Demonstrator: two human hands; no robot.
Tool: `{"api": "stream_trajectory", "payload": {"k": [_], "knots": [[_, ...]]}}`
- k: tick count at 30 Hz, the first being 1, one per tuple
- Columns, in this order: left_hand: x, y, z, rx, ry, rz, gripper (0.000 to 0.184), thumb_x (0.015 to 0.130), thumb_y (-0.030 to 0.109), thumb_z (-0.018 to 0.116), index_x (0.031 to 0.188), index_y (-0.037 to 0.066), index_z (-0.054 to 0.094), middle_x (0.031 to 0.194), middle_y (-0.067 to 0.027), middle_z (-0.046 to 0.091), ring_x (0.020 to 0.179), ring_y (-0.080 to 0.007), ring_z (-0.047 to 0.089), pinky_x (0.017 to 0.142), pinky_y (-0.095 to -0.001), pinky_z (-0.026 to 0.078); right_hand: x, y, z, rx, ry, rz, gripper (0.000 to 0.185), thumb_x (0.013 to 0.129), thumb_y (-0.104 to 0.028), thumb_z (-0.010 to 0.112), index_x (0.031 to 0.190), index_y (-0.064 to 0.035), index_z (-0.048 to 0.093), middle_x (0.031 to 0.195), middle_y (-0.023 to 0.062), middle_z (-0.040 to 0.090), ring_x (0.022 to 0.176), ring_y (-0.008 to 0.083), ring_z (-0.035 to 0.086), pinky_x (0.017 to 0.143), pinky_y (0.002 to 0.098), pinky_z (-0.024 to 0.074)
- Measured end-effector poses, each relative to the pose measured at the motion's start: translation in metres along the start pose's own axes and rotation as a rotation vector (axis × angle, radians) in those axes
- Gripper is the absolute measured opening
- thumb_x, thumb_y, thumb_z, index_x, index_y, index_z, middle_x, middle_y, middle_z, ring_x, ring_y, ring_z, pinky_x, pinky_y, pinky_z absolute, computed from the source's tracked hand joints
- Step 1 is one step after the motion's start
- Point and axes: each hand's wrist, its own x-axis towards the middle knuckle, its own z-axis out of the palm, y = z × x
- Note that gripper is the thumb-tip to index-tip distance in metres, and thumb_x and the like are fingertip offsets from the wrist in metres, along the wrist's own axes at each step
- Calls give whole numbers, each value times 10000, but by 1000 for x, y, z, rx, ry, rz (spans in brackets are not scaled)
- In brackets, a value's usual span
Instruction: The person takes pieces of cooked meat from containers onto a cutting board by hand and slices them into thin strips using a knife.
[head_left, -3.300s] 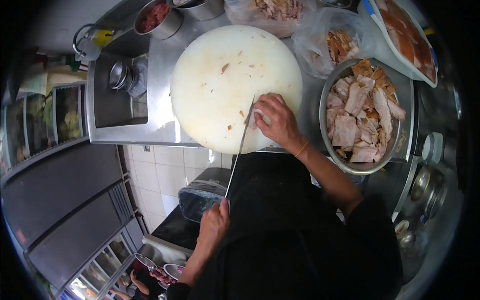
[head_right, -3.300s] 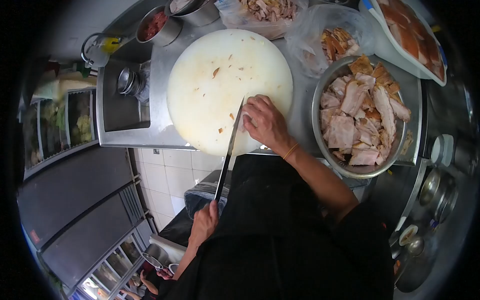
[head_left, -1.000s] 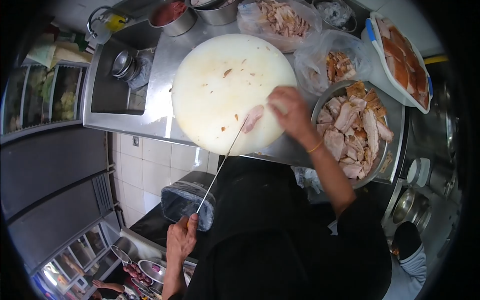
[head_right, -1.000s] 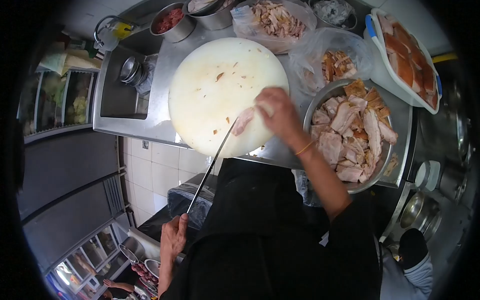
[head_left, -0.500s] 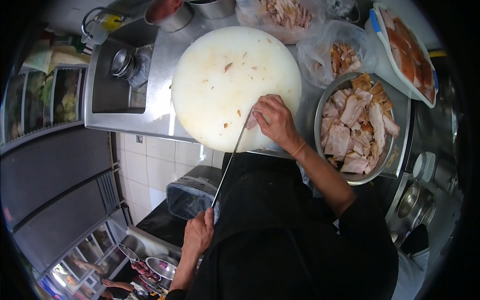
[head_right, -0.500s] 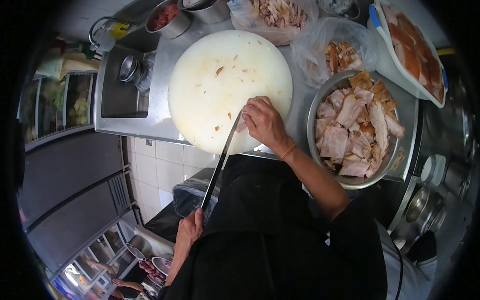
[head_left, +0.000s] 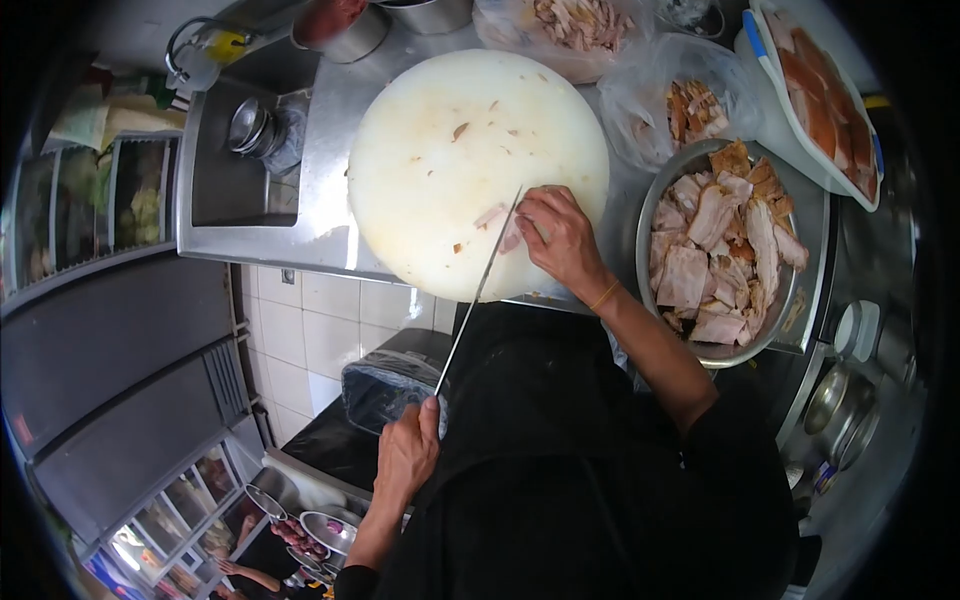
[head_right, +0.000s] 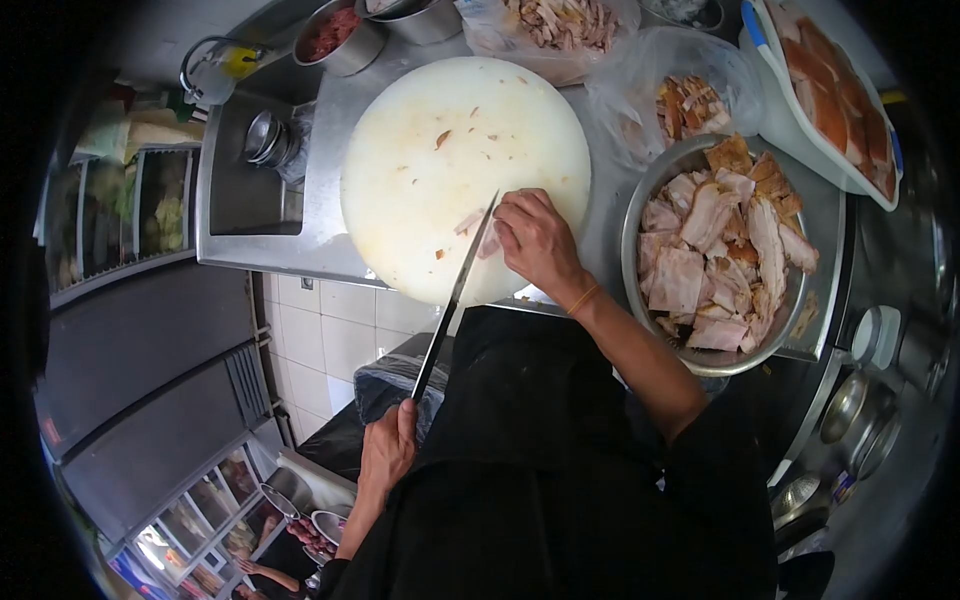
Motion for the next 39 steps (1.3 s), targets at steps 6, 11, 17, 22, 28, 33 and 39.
{"api": "stream_trajectory", "payload": {"k": [6, 11, 17, 22, 28, 33, 39], "knots": [[11, -7, 16, 40, -42, 51, 578, 1091, 440, 396, 888, -39, 648, 817, -358, 653, 849, -579, 621, 769, -626, 483, 1, 1, -1, 24, 1, -10, 102, 826, 5, 694, 927, -4, 687, 1006, 126, 679, 1011, 324, 633, 894, 408, 534], [49, 18, 17, -21, 42, 103, 604, 1091, 452, 397, 866, -57, 633, 834, -377, 643, 862, -588, 613, 765, -633, 478, 1, 8, -3, 41, -30, -47, 97, 829, 28, 681, 923, 3, 686, 1008, 128, 680, 991, 328, 634, 877, 411, 539], [17, 9, 6, 4, 12, 65, 592, 1089, 452, 399, 853, -42, 623, 794, -379, 630, 844, -584, 614, 750, -639, 468, -3, 3, -3, -19, 39, -15, 103, 822, 39, 688, 921, 8, 683, 1008, 128, 682, 981, 327, 636, 870, 400, 541], [3, -4, 11, 20, -25, 82, 590, 1090, 427, 407, 835, -51, 640, 768, -365, 630, 810, -578, 616, 734, -632, 478, -2, 2, -3, 8, 31, -6, 107, 818, 52, 677, 918, 13, 681, 1011, 132, 685, 980, 328, 638, 861, 404, 545], [48, 22, 23, -30, 36, 146, 606, 1094, 422, 406, 829, -67, 647, 789, -367, 636, 822, -579, 614, 746, -626, 478, -2, 9, -9, 17, -24, -49, 125, 807, 39, 716, 927, 7, 699, 1008, 130, 697, 975, 324, 652, 850, 401, 549], [30, 29, 2, -44, 38, 105, 604, 1093, 449, 395, 889, -58, 653, 826, -369, 642, 869, -579, 615, 753, -625, 472, -1, 10, -12, -7, -4, -43, 109, 809, 47, 684, 911, 11, 691, 1004, 137, 687, 972, 324, 638, 864, 394, 545], [10, 8, 5, 24, -76, 40, 582, 1090, 439, 399, 906, -51, 654, 859, -367, 646, 906, -572, 613, 797, -629, 472, -1, 10, -10, 38, 11, -32, 76, 813, 39, 684, 887, 23, 685, 991, 141, 687, 967, 323, 634, 860, 399, 541]]}}
